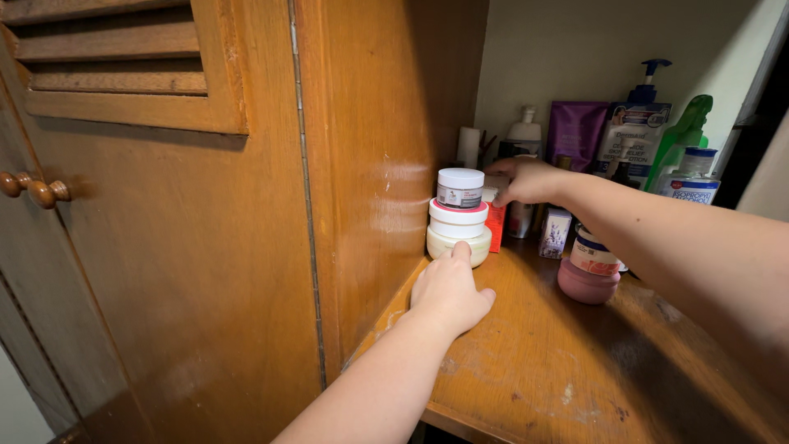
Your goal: The person organizes a wooden shelving unit by placing various personal care items, a red box, a white organizer, a phone, and a pouch onto the shelves. The person handles items one at a time, arranging them on the upper and lower shelves.
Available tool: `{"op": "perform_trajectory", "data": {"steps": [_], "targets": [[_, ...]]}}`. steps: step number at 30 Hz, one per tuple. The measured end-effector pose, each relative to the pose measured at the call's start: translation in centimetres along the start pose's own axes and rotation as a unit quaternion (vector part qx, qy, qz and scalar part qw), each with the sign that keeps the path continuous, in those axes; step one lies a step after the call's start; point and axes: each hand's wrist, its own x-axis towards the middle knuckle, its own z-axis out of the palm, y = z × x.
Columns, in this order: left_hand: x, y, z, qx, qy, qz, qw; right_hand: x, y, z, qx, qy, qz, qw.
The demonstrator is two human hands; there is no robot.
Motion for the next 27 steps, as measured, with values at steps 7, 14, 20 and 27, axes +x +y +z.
{"op": "perform_trajectory", "data": {"steps": [7,14,20,27], "targets": [[0.2,-0.3,0.0,-0.039,0.030,-0.014,0.999,0.5,2.3,-3.0,0.253,0.021,0.037,0.967],[0.7,-1.0,0.6,-0.061,0.069,0.005,0.996,-6.4,1.5,-7.5,0.296,0.279,0.070,0.911],[1.1,-1.4,1.2,-0.070,0.075,0.003,0.995,-14.6,1.7,-7.0,0.249,0.339,0.182,0.889],[1.3,-2.0,1.6,-0.077,0.076,0.006,0.994,-19.6,2.1,-2.8,0.183,0.156,0.322,0.916]]}}
